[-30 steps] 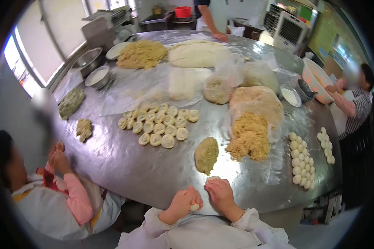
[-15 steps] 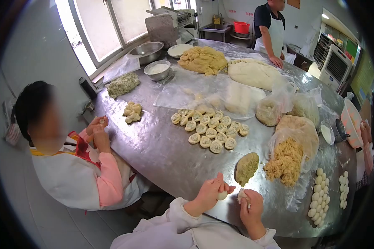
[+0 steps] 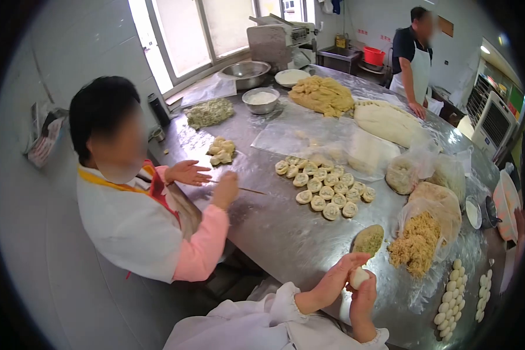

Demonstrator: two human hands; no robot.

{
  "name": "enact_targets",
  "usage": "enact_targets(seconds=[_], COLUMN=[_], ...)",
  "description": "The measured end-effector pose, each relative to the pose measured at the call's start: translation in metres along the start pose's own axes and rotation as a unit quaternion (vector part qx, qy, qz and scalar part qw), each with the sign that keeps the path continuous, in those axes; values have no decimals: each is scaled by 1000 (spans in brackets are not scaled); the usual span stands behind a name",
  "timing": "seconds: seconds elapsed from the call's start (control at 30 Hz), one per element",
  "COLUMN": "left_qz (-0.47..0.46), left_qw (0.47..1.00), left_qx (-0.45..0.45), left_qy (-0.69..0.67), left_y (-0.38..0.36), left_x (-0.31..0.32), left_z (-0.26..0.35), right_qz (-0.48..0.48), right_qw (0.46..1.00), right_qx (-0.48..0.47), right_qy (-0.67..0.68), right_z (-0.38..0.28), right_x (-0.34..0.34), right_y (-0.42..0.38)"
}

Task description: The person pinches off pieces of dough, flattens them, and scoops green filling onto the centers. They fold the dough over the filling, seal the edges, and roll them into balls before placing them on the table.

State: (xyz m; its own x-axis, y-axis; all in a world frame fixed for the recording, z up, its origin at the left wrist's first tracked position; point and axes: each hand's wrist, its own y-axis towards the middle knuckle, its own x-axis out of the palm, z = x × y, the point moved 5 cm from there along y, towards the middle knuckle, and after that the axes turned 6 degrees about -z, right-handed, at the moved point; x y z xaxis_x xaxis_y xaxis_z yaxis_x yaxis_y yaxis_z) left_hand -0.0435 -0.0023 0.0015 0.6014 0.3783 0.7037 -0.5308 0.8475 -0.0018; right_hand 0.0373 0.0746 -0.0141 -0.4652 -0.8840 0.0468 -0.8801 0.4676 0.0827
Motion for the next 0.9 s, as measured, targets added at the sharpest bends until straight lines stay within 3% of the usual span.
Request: enact_targets(seconds=[0.07, 0.1, 0.2, 0.23, 0.3, 0.37, 0.43, 0.5, 0.57, 0.6, 0.67, 0.73, 0.83, 0.87, 0.9], left_qz=[2, 13, -71, -57, -52, -47, -10, 30, 19, -15, -66, -98, -91, -93, -89], left_qw=[988, 989, 985, 985, 984, 981, 986, 993, 998, 988, 968, 963, 967, 967, 976], left_qx=[104, 88, -18, -8, 37, 74, 83, 100, 22, -66, -79, 71, 60, 61, 2], left_qy=[111, 120, 158, 162, 166, 171, 147, 49, 61, 140, 227, 241, 231, 228, 196], left_y=[2, -5, -8, -8, -1, 0, -7, -12, -14, -17, -14, -5, 5, 7, 5], left_x=[6, 20, 13, 10, -11, -19, -4, 21, 33, 34, 31, 18, -5, -10, -3], left_z=[13, 24, -3, -3, -21, -26, -12, 8, 19, 21, 16, 2, -20, -26, -18], right_qz=[-25, -53, -29, -37, -41, -22, 14, -30, -41, -43, -42, 51, 22, -5, -31], right_qw=[989, 989, 983, 988, 996, 986, 991, 996, 972, 975, 981, 985, 998, 997, 996], right_qx=[24, 38, 99, 76, -60, -111, -77, 22, 86, 91, 102, 64, -11, -8, -4], right_qy=[141, 134, 153, 130, -42, -121, -106, 85, 214, 196, 160, 151, -63, -73, -83], right_z=[-12, -9, -4, -4, -4, -7, -12, -7, -9, -8, -5, 8, 12, 13, 10], right_x=[2, 4, 14, 13, 9, 13, 20, 12, 11, 12, 13, 12, 0, -2, -2], right_y=[-3, -4, -11, -12, -6, -6, -8, -10, -11, -10, -10, -10, -7, -6, -4])
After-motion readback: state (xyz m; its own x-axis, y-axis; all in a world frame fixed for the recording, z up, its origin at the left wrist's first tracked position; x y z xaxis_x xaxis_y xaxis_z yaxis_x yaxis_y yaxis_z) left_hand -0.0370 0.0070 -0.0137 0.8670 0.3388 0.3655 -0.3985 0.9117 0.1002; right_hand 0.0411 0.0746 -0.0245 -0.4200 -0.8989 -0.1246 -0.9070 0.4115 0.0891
